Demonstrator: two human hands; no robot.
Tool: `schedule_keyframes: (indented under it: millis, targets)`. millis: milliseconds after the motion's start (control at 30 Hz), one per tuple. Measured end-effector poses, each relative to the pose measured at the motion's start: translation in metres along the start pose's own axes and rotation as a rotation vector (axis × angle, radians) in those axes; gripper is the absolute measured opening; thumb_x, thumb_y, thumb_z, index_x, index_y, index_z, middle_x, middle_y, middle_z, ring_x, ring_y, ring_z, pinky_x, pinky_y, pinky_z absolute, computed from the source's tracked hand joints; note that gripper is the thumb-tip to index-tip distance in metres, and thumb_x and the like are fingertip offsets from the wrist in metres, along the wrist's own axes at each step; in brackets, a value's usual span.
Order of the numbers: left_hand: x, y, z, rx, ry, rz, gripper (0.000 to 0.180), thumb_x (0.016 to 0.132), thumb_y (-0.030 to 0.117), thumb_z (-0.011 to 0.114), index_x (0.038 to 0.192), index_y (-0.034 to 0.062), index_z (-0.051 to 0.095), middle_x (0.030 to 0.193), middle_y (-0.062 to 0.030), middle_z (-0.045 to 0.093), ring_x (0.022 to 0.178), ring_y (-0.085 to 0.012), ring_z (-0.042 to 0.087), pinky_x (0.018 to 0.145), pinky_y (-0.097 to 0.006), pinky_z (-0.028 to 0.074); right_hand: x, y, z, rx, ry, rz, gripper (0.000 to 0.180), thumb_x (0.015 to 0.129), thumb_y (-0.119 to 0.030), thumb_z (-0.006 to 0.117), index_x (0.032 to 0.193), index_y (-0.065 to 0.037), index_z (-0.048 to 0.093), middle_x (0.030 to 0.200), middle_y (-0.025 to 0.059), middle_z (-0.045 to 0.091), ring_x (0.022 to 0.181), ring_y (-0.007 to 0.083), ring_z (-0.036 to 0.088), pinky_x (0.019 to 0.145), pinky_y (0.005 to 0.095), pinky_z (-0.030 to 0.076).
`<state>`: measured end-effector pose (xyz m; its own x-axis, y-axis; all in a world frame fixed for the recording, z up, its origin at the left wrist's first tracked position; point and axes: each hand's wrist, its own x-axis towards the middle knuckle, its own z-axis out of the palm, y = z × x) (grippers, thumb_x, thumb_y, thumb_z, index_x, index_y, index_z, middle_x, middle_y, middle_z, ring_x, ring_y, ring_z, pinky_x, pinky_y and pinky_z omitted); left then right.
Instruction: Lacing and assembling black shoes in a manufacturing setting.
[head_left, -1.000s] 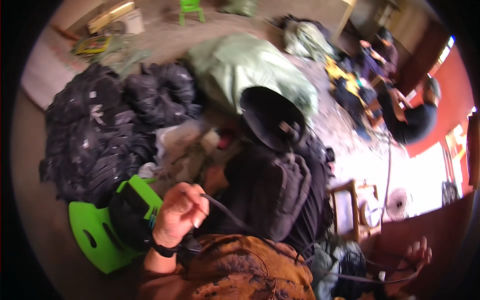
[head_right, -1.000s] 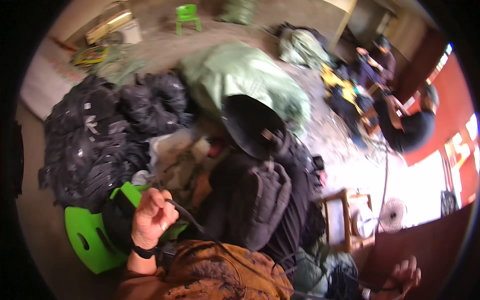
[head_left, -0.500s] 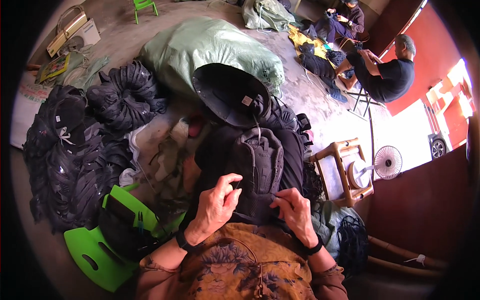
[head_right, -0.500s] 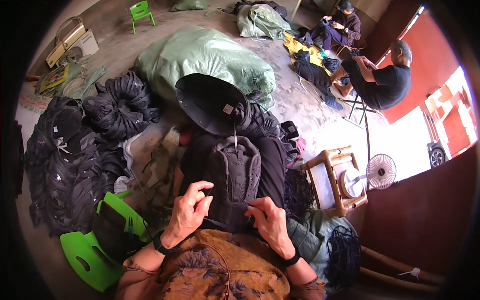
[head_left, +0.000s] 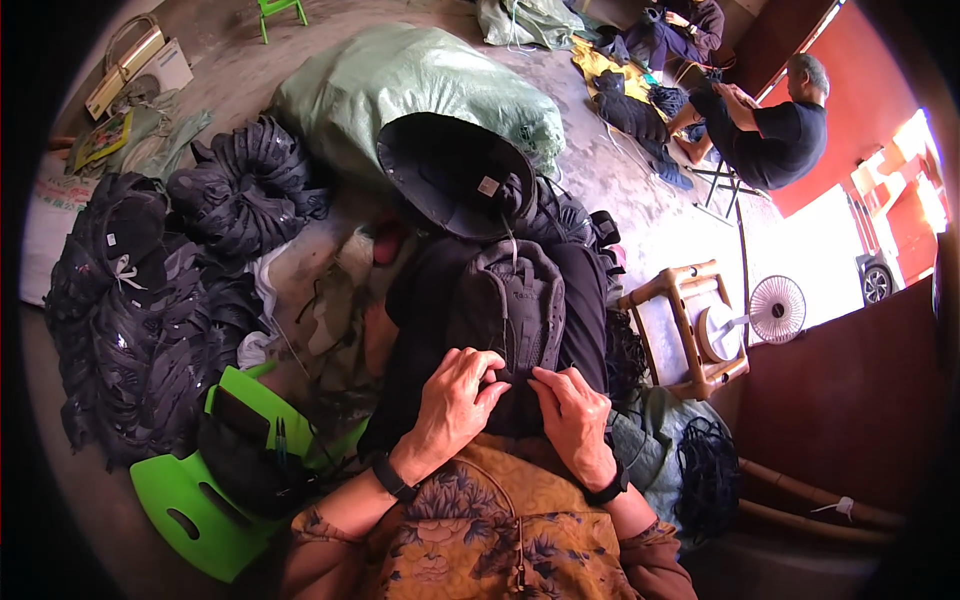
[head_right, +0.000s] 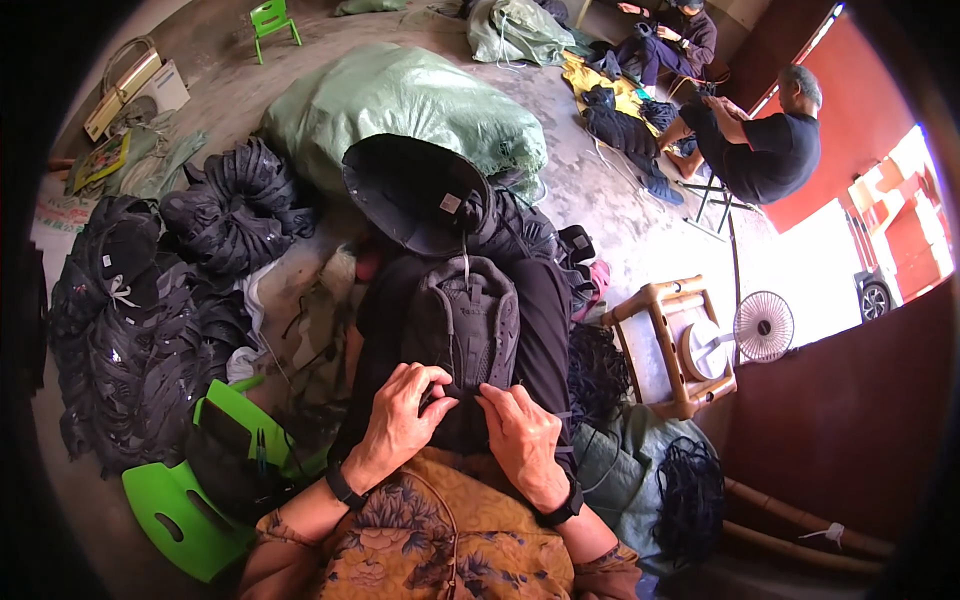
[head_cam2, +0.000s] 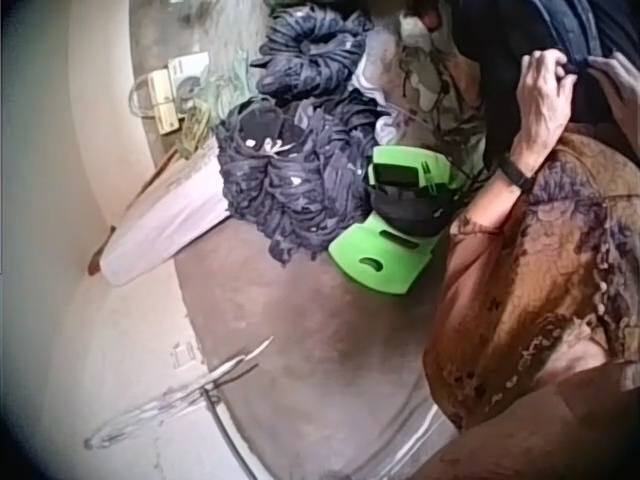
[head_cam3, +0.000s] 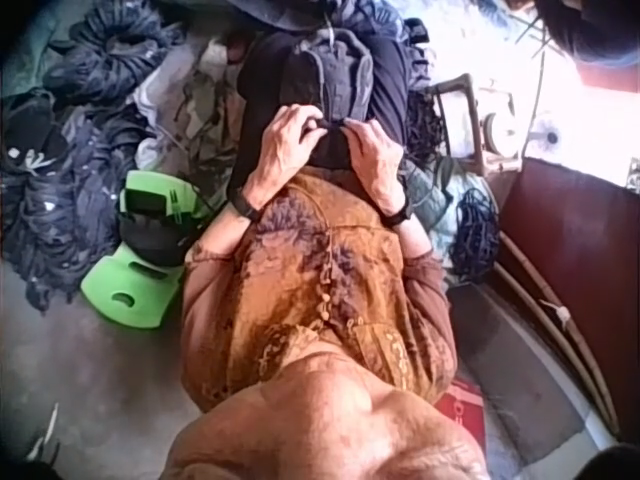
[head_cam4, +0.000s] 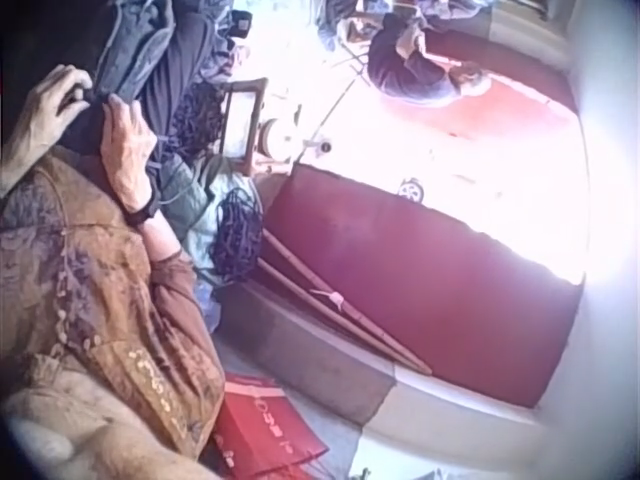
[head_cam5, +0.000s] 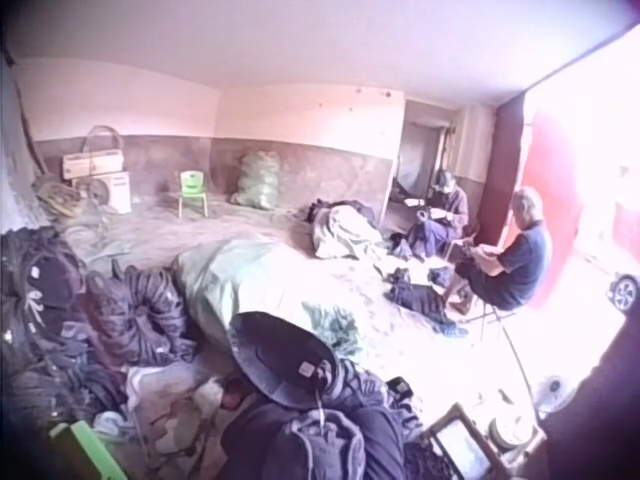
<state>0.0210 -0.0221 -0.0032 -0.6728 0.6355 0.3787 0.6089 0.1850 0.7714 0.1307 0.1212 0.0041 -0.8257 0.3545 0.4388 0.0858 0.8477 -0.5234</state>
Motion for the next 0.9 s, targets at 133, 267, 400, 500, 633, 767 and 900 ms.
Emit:
schedule_keyframes:
  millis: [133,267,400,500,633,767,900]
  targets:
    - [0.000,-0.002,0.001,-0.007,-0.028,-0.015,0.031,0.075,0.002,0.075,0.101,0.0068,0.059,0.081,-0.0050,0.057,0.077,-0.0247,0.056,0.073,-0.036,0.049,-0.002,0.004,0.005,-0.059,0.067,-0.065,0.015,0.083,-0.008,0.072,0.095,-0.009,0.065,0.071,0.0058,0.055,0.058,0.0224,0.059,0.049,0.0339,0.045]
    - [-0.001,-0.002,0.001,-0.002,-0.023,-0.022,0.030,0.075,0.001,0.075,0.100,0.0070,0.059,0.083,-0.0057,0.057,0.078,-0.0251,0.057,0.072,-0.037,0.049,-0.004,0.002,0.007,-0.105,0.054,-0.053,0.016,0.082,-0.008,0.072,0.095,-0.009,0.063,0.071,0.0060,0.054,0.058,0.0227,0.059,0.049,0.0341,0.045]
    - [-0.001,-0.003,0.003,-0.038,-0.018,-0.055,0.030,0.075,0.001,0.075,0.100,0.0064,0.059,0.086,-0.0065,0.057,0.080,-0.0253,0.058,0.072,-0.037,0.050,-0.004,0.001,0.009,-0.195,0.041,-0.071,0.017,0.081,-0.008,0.072,0.094,-0.009,0.060,0.072,0.0064,0.052,0.057,0.0232,0.058,0.049,0.0349,0.045]
    - [0.000,-0.003,0.005,-0.020,-0.004,-0.016,0.031,0.073,-0.003,0.076,0.098,0.0048,0.061,0.088,-0.0070,0.059,0.077,-0.0205,0.062,0.064,-0.031,0.053,-0.002,-0.001,0.011,-0.205,0.023,-0.061,0.016,0.081,-0.007,0.071,0.092,-0.009,0.060,0.072,0.0071,0.053,0.057,0.0244,0.059,0.050,0.0355,0.046]
    - [0.003,-0.001,0.005,0.014,-0.024,0.017,0.029,0.073,-0.002,0.076,0.097,0.0048,0.060,0.086,-0.0071,0.059,0.077,-0.0214,0.062,0.065,-0.032,0.053,0.004,0.006,0.015,0.097,0.016,0.042,0.012,0.081,-0.004,0.069,0.090,-0.005,0.061,0.073,0.0104,0.060,0.061,0.0276,0.063,0.053,0.0329,0.048]
    - [0.005,-0.003,0.004,-0.046,-0.067,-0.033,0.028,0.073,-0.002,0.075,0.096,0.0048,0.060,0.086,-0.0073,0.059,0.077,-0.0224,0.062,0.069,-0.034,0.052,0.022,0.011,-0.008,0.631,-0.395,0.591,0.016,0.092,-0.015,0.064,0.091,0.001,0.063,0.071,0.0039,0.061,0.059,0.0079,0.054,0.052,0.0252,0.044]
    - [0.009,-0.003,0.004,-0.055,-0.094,-0.039,0.027,0.074,-0.003,0.074,0.095,0.0044,0.061,0.086,-0.0075,0.059,0.077,-0.0226,0.062,0.070,-0.035,0.052,0.025,0.016,-0.006,0.730,-0.416,0.571,0.016,0.093,-0.014,0.063,0.091,0.001,0.064,0.070,0.0020,0.059,0.057,0.0070,0.052,0.051,0.0234,0.043]
